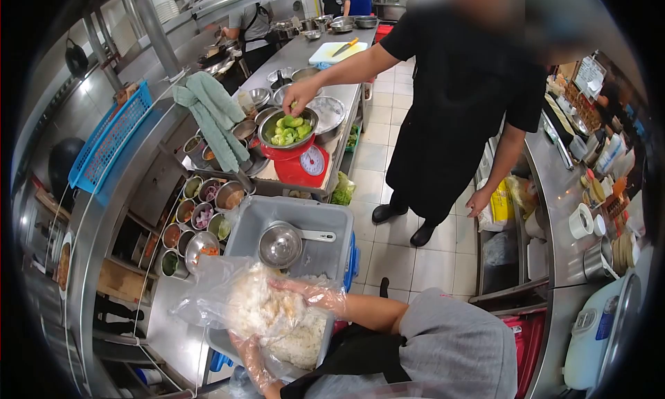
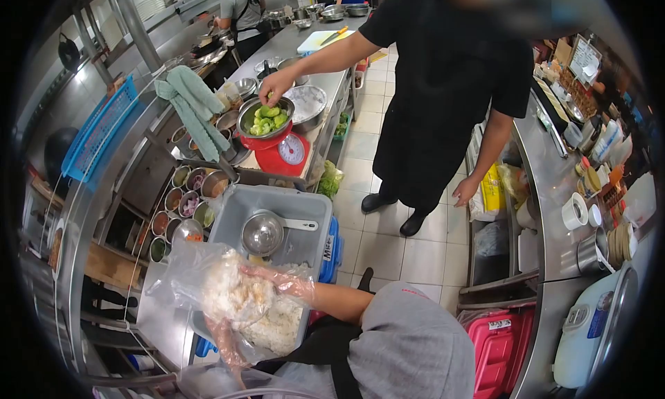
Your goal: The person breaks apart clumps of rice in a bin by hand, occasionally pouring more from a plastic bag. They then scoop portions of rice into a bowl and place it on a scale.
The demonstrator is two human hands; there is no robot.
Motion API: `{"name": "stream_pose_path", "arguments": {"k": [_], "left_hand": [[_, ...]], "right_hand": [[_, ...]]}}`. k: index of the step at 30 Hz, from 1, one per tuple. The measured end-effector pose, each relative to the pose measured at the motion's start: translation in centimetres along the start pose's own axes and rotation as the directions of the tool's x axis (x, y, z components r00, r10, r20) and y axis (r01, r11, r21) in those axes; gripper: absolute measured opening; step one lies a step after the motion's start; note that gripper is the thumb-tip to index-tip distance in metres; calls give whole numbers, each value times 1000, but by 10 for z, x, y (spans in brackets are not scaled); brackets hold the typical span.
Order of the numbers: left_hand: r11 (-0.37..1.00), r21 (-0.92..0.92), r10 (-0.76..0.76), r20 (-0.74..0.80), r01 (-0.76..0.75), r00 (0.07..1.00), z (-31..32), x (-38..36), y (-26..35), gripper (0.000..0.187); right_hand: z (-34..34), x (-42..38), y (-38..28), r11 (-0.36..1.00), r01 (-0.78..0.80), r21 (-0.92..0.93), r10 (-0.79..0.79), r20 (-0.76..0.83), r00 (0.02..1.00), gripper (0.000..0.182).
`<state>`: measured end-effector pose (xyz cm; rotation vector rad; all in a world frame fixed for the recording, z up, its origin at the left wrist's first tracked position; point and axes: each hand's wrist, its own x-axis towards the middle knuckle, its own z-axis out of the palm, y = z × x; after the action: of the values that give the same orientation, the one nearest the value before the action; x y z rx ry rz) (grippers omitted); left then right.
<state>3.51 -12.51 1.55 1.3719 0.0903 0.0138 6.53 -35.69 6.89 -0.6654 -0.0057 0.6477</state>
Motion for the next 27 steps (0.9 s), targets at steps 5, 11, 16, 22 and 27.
{"name": "stream_pose_path", "arguments": {"k": [5, 11, 16, 22, 27], "left_hand": [[997, 1, -72, -173, 73, 982, 2, -7, -1, 88], [999, -45, 5, -76, -8, 997, 7, -6, 2, 87], [995, -99, 23, -49, -28, 999, 8, -6, -1, 88], [1000, 15, -12, -80, 13, 997, 18, -11, 4, 84], [996, 56, 67, -82, -63, 994, 32, -18, 10, 80]], "right_hand": [[-20, 20, 16, 998, -45, 42, 42, 68, 997, 67], [-6, 8, 3, 991, -39, -129, 27, -87, 996, 66], [-22, 26, 20, 997, -14, 80, 10, 52, 999, 63], [-20, 26, 17, 973, -64, 222, 55, 45, 997, 57], [-23, 26, 17, 963, -63, 261, 54, 43, 998, 53]]}}
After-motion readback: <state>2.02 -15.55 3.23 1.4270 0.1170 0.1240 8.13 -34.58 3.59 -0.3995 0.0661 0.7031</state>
